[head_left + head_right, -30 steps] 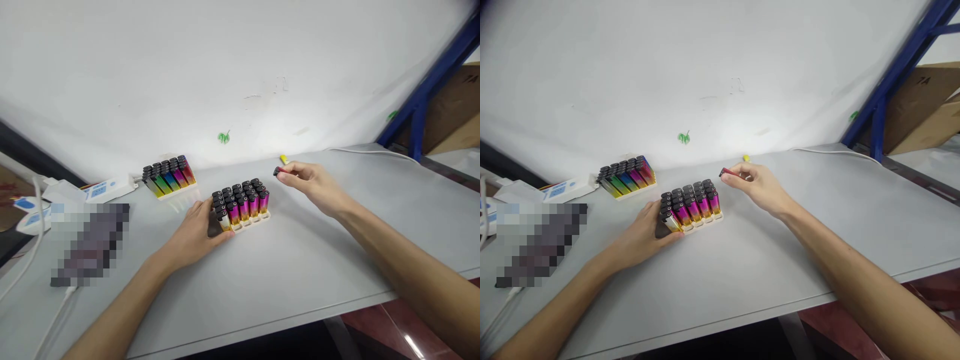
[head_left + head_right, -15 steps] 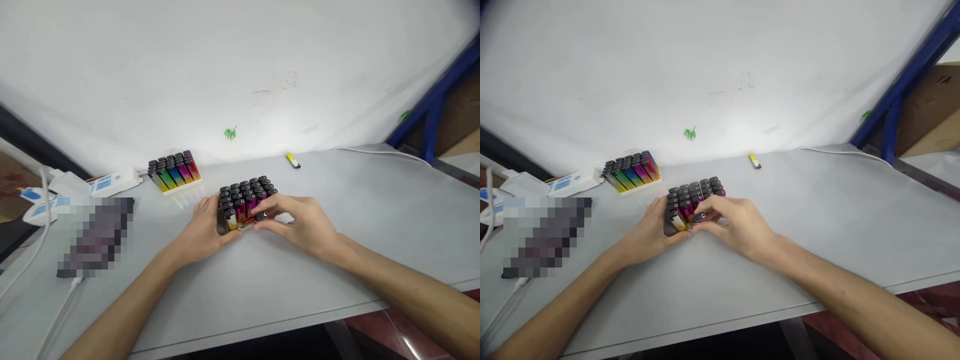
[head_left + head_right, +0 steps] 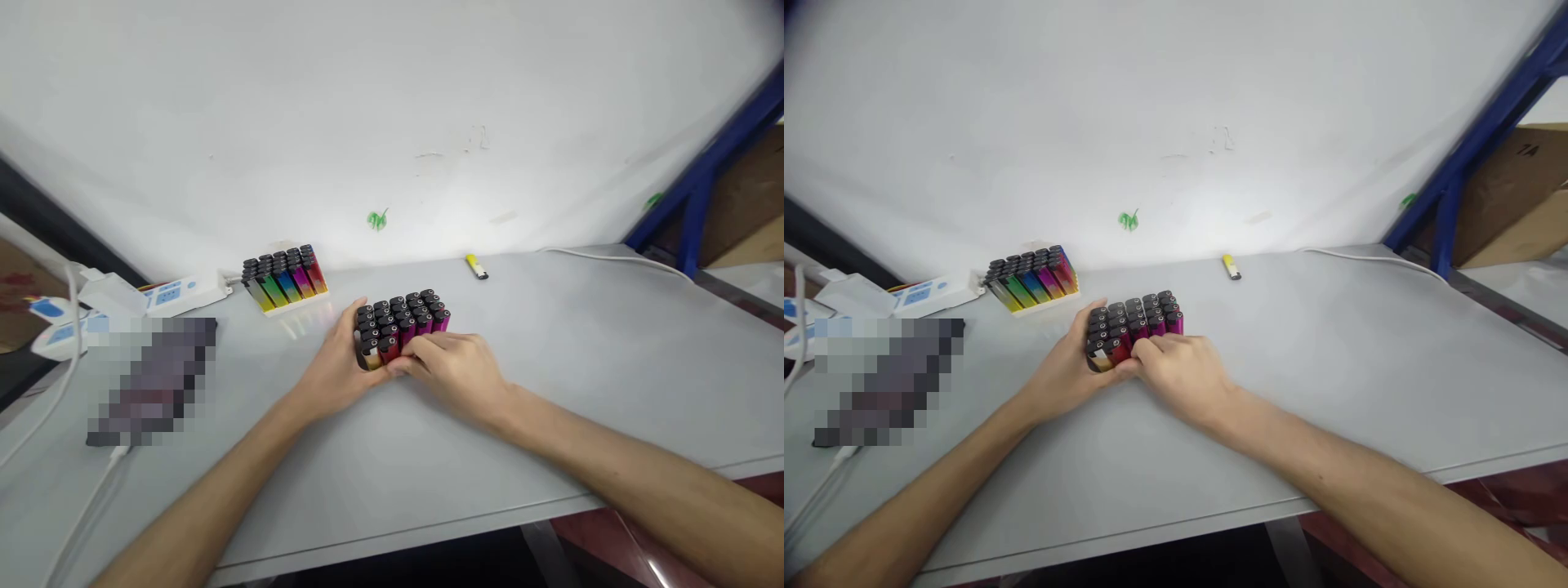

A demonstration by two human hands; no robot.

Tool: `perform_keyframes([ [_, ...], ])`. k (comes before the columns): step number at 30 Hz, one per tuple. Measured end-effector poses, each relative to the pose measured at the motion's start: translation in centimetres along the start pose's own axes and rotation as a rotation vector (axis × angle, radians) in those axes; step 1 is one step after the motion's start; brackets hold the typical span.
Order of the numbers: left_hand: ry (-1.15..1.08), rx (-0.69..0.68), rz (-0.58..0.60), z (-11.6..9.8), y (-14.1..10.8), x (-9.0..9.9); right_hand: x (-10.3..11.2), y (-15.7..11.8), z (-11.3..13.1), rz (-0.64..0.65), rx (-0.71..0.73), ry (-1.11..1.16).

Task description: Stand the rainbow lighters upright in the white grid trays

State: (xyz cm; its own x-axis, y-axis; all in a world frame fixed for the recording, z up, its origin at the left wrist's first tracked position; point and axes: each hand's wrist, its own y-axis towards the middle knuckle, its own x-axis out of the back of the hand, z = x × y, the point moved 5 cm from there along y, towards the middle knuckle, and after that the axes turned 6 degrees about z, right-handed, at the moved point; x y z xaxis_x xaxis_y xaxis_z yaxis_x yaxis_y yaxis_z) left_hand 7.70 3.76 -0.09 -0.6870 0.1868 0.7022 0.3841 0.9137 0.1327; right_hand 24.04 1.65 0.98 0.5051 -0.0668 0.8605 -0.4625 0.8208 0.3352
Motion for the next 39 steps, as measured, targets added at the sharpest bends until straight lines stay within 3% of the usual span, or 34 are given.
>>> perform_keyframes([
  [3,-0.005,0.042,-0.009,0.4,0.0,-0.1,0.6,0.1,-0.2,-0.007,0.000,0.022],
  [5,-0.002,0.062,-0.008,0.6,-0.1,-0.1,2.1,0.3,-1.2,-0.089,-0.034,-0.002],
  [9,0.008,0.086,0.003,0.8,-0.2,-0.2,5.7,0.8,-7.1,-0.375,-0.263,-0.183],
  [13,0.035,0.063,0.002,0.5,-0.3,-0.3,5.2,1.6,-14.4,-0.236,-0.417,-0.339],
  [16,0.078,0.079,0.010,0.5,-0.4,-0.3,3.8,1.6,-17.6,-0.090,-0.543,-0.345],
  [22,0.127,0.045,-0.001,0.5,-0.4,-0.2,3.7,1.5,-17.9,-0.136,-0.602,-0.251],
  [29,0.170,0.026,0.006,0.7,-0.2,0.1,4.4,1.0,-17.9,-0.111,-0.728,-0.328],
  [31,0.169,0.014,0.017,0.8,-0.2,0.3,5.0,0.9,-17.8,-0.168,-0.742,-0.281],
  [36,0.180,-0.020,0.036,0.8,0.0,0.5,6.7,0.6,-17.2,-0.479,-0.656,0.185],
  [39,0.187,-0.051,0.039,0.8,0.0,0.6,6.2,0.8,-16.2,-0.505,-0.555,0.550],
])
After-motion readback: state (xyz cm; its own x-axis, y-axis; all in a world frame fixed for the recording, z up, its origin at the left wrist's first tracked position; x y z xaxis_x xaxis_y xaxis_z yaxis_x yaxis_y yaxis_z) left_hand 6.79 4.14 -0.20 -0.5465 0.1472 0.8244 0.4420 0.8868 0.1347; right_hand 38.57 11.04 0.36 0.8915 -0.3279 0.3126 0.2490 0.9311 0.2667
